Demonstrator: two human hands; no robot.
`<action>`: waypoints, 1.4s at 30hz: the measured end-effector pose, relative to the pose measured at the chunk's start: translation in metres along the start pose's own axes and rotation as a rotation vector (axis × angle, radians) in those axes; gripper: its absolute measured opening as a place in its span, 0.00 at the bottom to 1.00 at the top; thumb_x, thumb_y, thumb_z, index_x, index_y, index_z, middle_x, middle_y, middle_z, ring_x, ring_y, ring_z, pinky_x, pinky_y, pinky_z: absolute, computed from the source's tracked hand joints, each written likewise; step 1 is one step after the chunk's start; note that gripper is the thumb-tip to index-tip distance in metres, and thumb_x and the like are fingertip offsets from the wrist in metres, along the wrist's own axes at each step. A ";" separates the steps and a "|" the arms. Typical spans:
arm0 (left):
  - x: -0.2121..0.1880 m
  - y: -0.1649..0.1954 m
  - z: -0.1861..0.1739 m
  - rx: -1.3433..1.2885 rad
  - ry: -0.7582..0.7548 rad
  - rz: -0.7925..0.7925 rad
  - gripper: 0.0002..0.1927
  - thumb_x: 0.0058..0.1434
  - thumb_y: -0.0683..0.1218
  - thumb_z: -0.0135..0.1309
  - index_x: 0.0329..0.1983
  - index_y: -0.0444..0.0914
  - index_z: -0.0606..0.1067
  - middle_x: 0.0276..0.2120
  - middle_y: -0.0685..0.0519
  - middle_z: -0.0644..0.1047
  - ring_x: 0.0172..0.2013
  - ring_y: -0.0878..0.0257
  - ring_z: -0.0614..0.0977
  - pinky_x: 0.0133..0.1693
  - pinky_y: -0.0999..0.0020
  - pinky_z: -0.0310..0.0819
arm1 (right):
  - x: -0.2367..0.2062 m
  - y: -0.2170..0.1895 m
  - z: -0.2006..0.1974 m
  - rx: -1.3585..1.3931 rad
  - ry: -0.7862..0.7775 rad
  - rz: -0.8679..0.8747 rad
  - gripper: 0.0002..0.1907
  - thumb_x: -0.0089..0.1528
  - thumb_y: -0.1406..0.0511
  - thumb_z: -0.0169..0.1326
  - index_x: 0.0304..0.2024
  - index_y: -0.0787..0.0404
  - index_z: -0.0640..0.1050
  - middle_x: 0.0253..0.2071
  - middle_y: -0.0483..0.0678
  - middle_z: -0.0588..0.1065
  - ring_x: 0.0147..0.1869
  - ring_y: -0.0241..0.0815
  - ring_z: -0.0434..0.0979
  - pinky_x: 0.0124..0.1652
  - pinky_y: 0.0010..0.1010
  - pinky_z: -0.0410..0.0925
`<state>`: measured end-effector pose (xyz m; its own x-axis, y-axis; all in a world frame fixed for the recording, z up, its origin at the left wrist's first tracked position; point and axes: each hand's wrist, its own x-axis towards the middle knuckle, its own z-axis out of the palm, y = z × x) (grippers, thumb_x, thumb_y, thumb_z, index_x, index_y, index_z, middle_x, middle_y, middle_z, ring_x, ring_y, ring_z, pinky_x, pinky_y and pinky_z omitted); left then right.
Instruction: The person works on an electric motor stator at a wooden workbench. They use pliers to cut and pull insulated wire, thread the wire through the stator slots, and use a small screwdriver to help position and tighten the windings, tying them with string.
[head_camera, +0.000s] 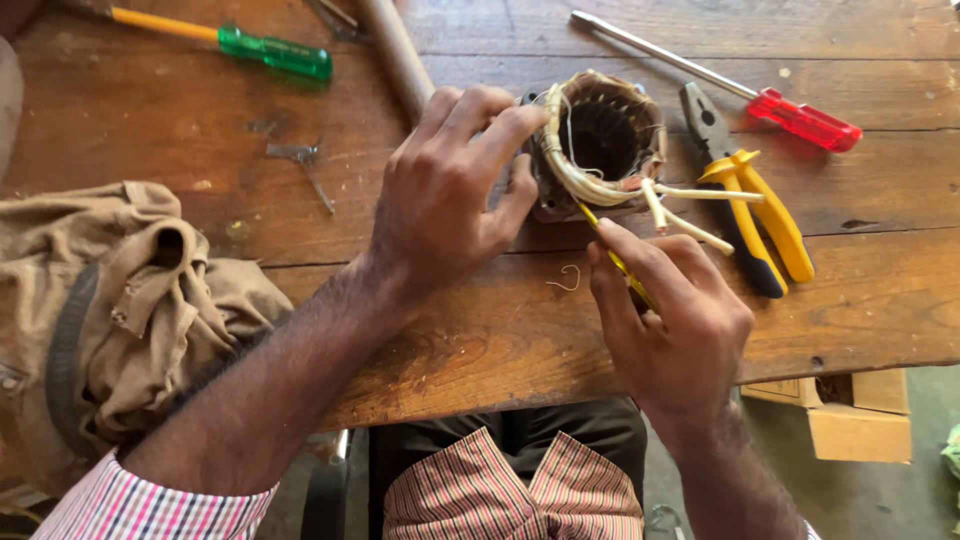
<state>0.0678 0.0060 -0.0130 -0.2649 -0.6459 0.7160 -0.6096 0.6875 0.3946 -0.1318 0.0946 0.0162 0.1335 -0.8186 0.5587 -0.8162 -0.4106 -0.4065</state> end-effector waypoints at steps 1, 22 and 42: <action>-0.001 -0.001 0.000 0.001 0.009 0.001 0.16 0.62 0.39 0.59 0.54 0.35 0.76 0.48 0.48 0.75 0.50 0.52 0.76 0.52 0.55 0.77 | -0.001 -0.002 0.000 -0.011 0.000 -0.006 0.14 0.65 0.70 0.66 0.53 0.61 0.82 0.37 0.50 0.78 0.37 0.38 0.79 0.39 0.31 0.72; -0.003 -0.003 0.002 -0.034 0.008 0.016 0.13 0.67 0.39 0.60 0.54 0.36 0.75 0.49 0.50 0.74 0.52 0.54 0.76 0.54 0.56 0.77 | -0.008 0.001 -0.002 -0.044 0.006 -0.068 0.15 0.67 0.74 0.66 0.56 0.61 0.82 0.40 0.49 0.79 0.38 0.35 0.80 0.39 0.27 0.73; -0.008 -0.014 0.013 -0.041 -0.214 0.083 0.22 0.66 0.39 0.57 0.64 0.41 0.78 0.75 0.39 0.58 0.76 0.45 0.58 0.77 0.47 0.54 | -0.017 0.008 0.017 -0.071 0.020 -0.054 0.13 0.70 0.73 0.64 0.55 0.61 0.79 0.42 0.52 0.75 0.44 0.43 0.78 0.42 0.32 0.72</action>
<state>0.0686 -0.0031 -0.0323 -0.4679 -0.6391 0.6104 -0.5496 0.7513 0.3653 -0.1315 0.0985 -0.0086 0.1673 -0.7874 0.5934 -0.8460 -0.4237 -0.3237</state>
